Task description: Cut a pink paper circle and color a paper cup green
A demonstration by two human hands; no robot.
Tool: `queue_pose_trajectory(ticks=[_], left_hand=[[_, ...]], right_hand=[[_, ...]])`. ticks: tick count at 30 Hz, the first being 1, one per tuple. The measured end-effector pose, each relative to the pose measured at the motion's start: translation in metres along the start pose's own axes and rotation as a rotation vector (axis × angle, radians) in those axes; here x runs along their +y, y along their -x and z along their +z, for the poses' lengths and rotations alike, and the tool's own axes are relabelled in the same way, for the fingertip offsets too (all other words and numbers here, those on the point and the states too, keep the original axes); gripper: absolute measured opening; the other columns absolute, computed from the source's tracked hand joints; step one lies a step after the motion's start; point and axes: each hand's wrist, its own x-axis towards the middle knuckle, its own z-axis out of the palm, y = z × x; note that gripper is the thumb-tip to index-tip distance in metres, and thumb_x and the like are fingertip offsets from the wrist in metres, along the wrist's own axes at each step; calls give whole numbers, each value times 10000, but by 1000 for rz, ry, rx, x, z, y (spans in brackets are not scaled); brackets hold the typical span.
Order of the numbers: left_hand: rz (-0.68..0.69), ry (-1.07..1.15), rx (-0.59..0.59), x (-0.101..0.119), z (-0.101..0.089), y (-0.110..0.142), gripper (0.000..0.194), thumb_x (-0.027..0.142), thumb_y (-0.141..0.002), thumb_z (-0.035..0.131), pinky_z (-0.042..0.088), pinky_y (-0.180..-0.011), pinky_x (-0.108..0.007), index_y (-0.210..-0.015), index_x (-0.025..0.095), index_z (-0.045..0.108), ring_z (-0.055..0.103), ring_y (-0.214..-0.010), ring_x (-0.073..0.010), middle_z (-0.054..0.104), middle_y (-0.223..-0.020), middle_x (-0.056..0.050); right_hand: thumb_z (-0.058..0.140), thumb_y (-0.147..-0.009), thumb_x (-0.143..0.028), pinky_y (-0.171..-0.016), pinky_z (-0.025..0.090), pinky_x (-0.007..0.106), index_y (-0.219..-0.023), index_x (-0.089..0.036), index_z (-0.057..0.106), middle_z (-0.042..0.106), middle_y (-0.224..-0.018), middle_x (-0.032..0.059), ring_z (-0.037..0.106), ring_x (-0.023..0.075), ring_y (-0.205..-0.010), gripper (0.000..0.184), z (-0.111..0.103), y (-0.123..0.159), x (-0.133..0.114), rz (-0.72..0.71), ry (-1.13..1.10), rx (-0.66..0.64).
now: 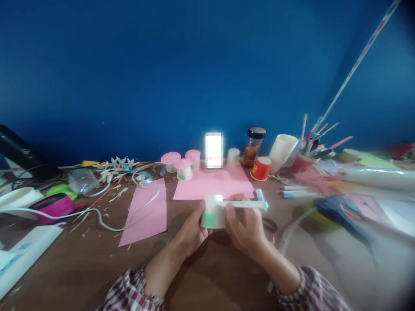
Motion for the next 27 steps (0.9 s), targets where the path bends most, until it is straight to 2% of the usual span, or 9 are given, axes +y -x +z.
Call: queue_pose_trajectory(ticks=[9,13,21,27], left_hand=[[-2,-10,19,-1,-2,0,418,456,-890,491,409,-994,-342,-1128,143,634,575,-1116,-240,683,-1115,-89],[1,-10,3,0,-2,0,403,441,-885,509,404,-999,-343,-1130,145,631,577,-1117,-238,683,-1120,-86],[12,30,19,-1,-1,-1,363,432,-881,521,394,-1016,-342,-1040,138,661,594,-1098,-236,705,-1064,-81],[18,19,-9,-1,-3,-2,411,448,-887,502,396,-1013,-343,-1116,134,638,586,-1110,-237,688,-1113,-89]], right_hand=[[510,-870,-305,-482,429,212,-821,-191,572,576,-611,-17,527,121,-501,139,-2,-1,-1,-47,35,-9],[506,-873,-309,-461,415,207,-822,-190,566,563,-606,-20,517,119,-492,143,-1,-1,0,-31,26,-19],[508,-867,-279,-498,433,213,-807,-196,546,561,-612,-21,530,119,-507,109,-2,-2,-2,-56,16,-30],[516,-861,-270,-509,439,219,-799,-195,548,577,-622,-15,542,126,-529,102,-2,-1,-1,-51,6,-31]])
